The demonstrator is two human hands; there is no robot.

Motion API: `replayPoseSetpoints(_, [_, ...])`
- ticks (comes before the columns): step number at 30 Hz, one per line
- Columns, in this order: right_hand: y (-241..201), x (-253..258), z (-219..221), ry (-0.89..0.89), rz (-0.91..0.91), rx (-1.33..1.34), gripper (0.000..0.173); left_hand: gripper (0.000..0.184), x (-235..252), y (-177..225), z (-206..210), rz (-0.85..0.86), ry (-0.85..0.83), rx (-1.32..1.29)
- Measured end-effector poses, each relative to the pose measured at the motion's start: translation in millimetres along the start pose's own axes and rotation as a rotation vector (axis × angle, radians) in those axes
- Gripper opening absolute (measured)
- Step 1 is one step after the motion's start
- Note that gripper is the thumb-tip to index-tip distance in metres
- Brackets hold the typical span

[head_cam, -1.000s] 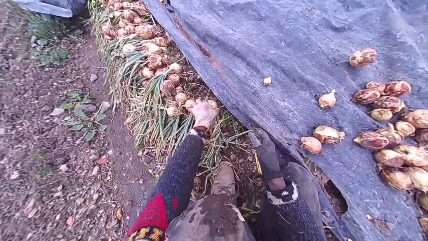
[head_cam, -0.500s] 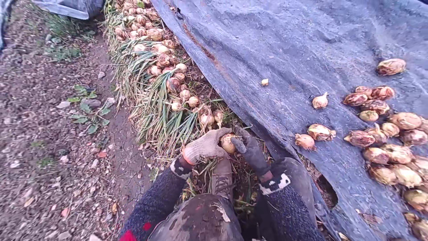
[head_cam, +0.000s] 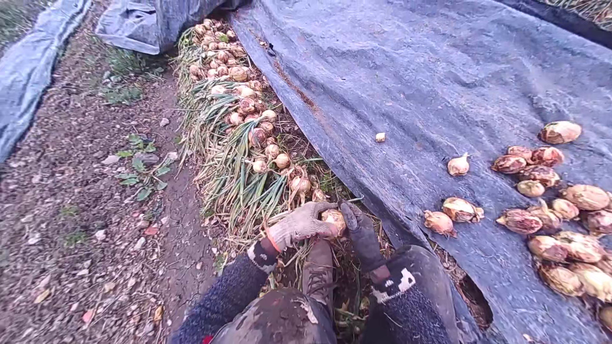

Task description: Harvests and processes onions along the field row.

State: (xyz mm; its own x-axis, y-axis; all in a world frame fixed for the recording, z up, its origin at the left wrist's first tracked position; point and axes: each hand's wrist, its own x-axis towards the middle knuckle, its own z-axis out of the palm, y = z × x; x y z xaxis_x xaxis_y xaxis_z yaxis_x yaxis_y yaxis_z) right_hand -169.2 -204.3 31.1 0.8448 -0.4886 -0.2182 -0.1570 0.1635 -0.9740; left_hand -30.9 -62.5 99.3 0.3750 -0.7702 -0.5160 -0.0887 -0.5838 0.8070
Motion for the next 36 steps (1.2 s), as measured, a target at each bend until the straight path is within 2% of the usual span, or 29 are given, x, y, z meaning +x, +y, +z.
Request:
replayPoseSetpoints(3, [6.8, 6.2, -2.0, 0.034, 0.079, 0.026, 0.045, 0.078, 5.0, 2.4, 15.7, 0.089, 0.223, 0.323])
replayPoseSetpoints(4, [6.2, 7.3, -1.9, 0.060, 0.084, 0.026, 0.043, 0.078, 9.4, 1.1, 22.2, 0.066, 0.298, 0.425])
replayPoseSetpoints(6, [-8.2, 0.6, -2.7, 0.033, 0.010, 0.083, 0.040, 0.078, 25.7, -13.5, 22.7, -0.101, 0.442, 0.551])
replayPoseSetpoints(7, [-20.3, -7.1, -3.5, -0.015, -0.052, 0.112, 0.039, 0.076, 35.5, -31.5, 13.5, -0.181, 0.532, 0.472])
replayPoseSetpoints(9, [-32.0, -12.6, 0.6, 0.016, -0.095, 0.139, 0.036, 0.076, 42.2, -60.9, -18.7, -0.241, 0.664, 0.050])
replayPoseSetpoints(11, [-13.3, -3.3, 0.3, 0.144, 0.028, -0.004, 0.044, 0.072, 33.5, -63.9, -37.1, -0.126, 0.653, -0.499])
replayPoseSetpoints(12, [0.4, 4.1, -3.8, 0.112, 0.110, -0.140, 0.053, 0.067, 31.6, -55.8, -41.4, -0.068, 0.645, -0.618])
replayPoseSetpoints(13, [10.2, 8.9, -8.1, -0.001, 0.160, -0.208, 0.062, 0.058, 32.1, -44.4, -41.9, -0.028, 0.660, -0.602])
replayPoseSetpoints(15, [13.5, 11.1, -7.1, -0.193, 0.236, -0.112, 0.068, 0.042, 35.3, -20.4, -29.6, -0.016, 0.716, -0.216])
replayPoseSetpoints(16, [12.3, 10.8, -1.9, -0.203, 0.287, 0.023, 0.066, 0.037, 35.2, -12.5, -18.0, 0.001, 0.712, 0.009])
replayPoseSetpoints(18, [12.6, 13.3, 9.2, -0.171, 0.388, 0.315, 0.061, 0.031, 30.7, -3.8, 9.0, 0.098, 0.585, 0.423])
replayPoseSetpoints(20, [13.9, 14.2, 11.0, -0.029, 0.483, 0.381, 0.055, 0.032, 24.2, 0.6, 36.4, 0.205, 0.396, 0.639])
replayPoseSetpoints(21, [13.6, 16.8, 5.8, 0.007, 0.495, 0.412, 0.055, 0.036, 22.9, 1.9, 45.2, 0.220, 0.323, 0.662])
replayPoseSetpoints(23, [6.5, 27.2, -2.4, 0.128, 0.557, 0.568, 0.056, 0.035, 27.6, -1.7, 50.8, 0.263, 0.295, 0.537])
replayPoseSetpoints(24, [4.7, 32.2, -6.9, 0.146, 0.633, 0.693, 0.066, 0.030, 32.3, -4.7, 48.1, 0.270, 0.310, 0.449])
replayPoseSetpoints(26, [3.9, 34.2, -24.5, -0.039, 0.654, 0.967, 0.086, 0.025, 50.2, -9.4, 31.7, 0.310, 0.380, 0.389])
replayPoseSetpoints(28, [-12.1, 29.5, -37.7, -0.125, 0.528, 1.118, 0.088, 0.023, 69.0, -4.8, 4.8, 0.328, 0.528, 0.471])
replayPoseSetpoints(30, [-45.0, 23.5, -64.5, -0.102, 0.185, 1.241, 0.077, 0.023, 77.1, -4.3, -43.0, 0.224, 0.763, 0.598])
replayPoseSetpoints(31, [-62.9, 20.6, -84.5, -0.034, -0.045, 1.193, 0.074, 0.022, 70.5, -10.0, -71.9, 0.145, 0.821, 0.583])
replayPoseSetpoints(33, [-81.7, 18.3, -111.0, 0.198, -0.402, 0.968, 0.071, 0.022, 41.6, -15.8, -115.4, -0.050, 0.763, 0.573])
replayPoseSetpoints(34, [-79.2, 17.3, -113.8, 0.277, -0.462, 0.865, 0.071, 0.023, 27.1, -16.5, -121.8, -0.160, 0.662, 0.641])
replayPoseSetpoints(35, [-69.6, 19.1, -110.5, 0.298, -0.449, 0.803, 0.073, 0.028, 18.7, -14.3, -118.1, -0.276, 0.554, 0.760])
replayPoseSetpoints(36, [-56.2, 21.6, -101.1, 0.275, -0.379, 0.777, 0.066, 0.033, 16.1, -11.5, -105.0, -0.366, 0.473, 0.865])
